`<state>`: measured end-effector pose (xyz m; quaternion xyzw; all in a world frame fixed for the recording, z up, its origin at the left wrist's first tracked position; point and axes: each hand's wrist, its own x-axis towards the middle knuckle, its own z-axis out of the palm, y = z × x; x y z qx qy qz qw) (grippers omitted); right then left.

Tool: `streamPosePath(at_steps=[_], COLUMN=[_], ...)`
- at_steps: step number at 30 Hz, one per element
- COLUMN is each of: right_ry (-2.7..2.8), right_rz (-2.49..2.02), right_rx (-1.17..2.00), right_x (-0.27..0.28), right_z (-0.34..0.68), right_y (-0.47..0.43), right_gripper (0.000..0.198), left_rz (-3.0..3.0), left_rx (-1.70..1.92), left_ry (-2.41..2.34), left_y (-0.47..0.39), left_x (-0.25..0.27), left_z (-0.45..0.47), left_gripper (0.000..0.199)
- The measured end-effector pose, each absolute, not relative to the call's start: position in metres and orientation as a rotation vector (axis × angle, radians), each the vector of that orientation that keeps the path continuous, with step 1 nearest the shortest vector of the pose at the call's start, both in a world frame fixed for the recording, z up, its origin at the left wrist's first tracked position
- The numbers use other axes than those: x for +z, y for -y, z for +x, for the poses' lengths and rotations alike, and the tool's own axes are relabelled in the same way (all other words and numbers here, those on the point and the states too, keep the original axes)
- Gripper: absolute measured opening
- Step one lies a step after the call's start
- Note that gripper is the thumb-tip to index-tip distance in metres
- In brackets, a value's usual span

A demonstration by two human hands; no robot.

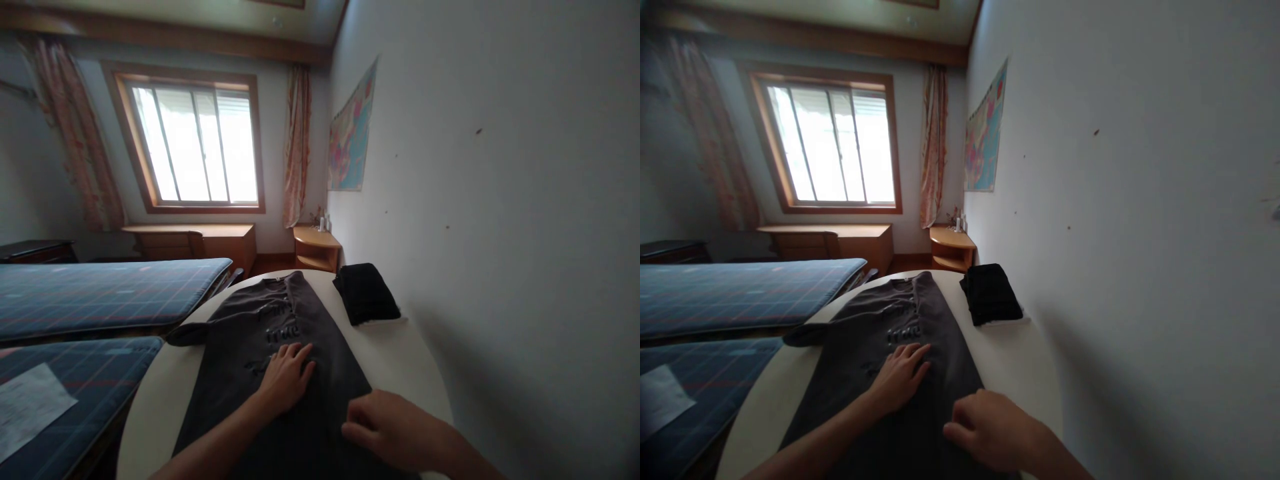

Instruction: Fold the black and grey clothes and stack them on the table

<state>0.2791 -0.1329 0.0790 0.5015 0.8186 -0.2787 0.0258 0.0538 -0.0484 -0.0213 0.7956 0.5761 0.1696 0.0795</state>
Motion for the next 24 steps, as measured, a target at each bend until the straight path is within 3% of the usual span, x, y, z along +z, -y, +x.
streamPosePath(at_steps=[3, 6, 17, 21, 24], right_ry=[-2.605, -2.407, -2.236, -2.176, -2.137], right_rz=[1.849, 2.105, 2.132, 2.037, 2.006], right_rx=[-0.355, -0.119, -0.147, -0.193, -0.195], right_x=[0.048, 0.021, -0.008, 0.002, 0.013], right_z=[0.275, 0.276, 0.300, 0.335, 0.348], right_y=[0.104, 0.071, 0.054, 0.062, 0.063], right_gripper=[0.022, 0.029, 0.026, 0.025, 0.025], left_rz=[2.421, 2.385, 2.290, 2.216, 2.178], left_rx=[0.477, 0.381, 0.303, 0.395, 0.672], left_ry=[-1.822, -1.866, -1.768, -1.562, -1.600], left_y=[0.036, 0.031, 0.067, 0.083, 0.070], left_x=[-0.035, -0.046, -0.035, -0.028, -0.021], left_z=[0.038, 0.028, 0.057, 0.074, 0.056], left_gripper=[0.055, 0.061, 0.072, 0.068, 0.054])
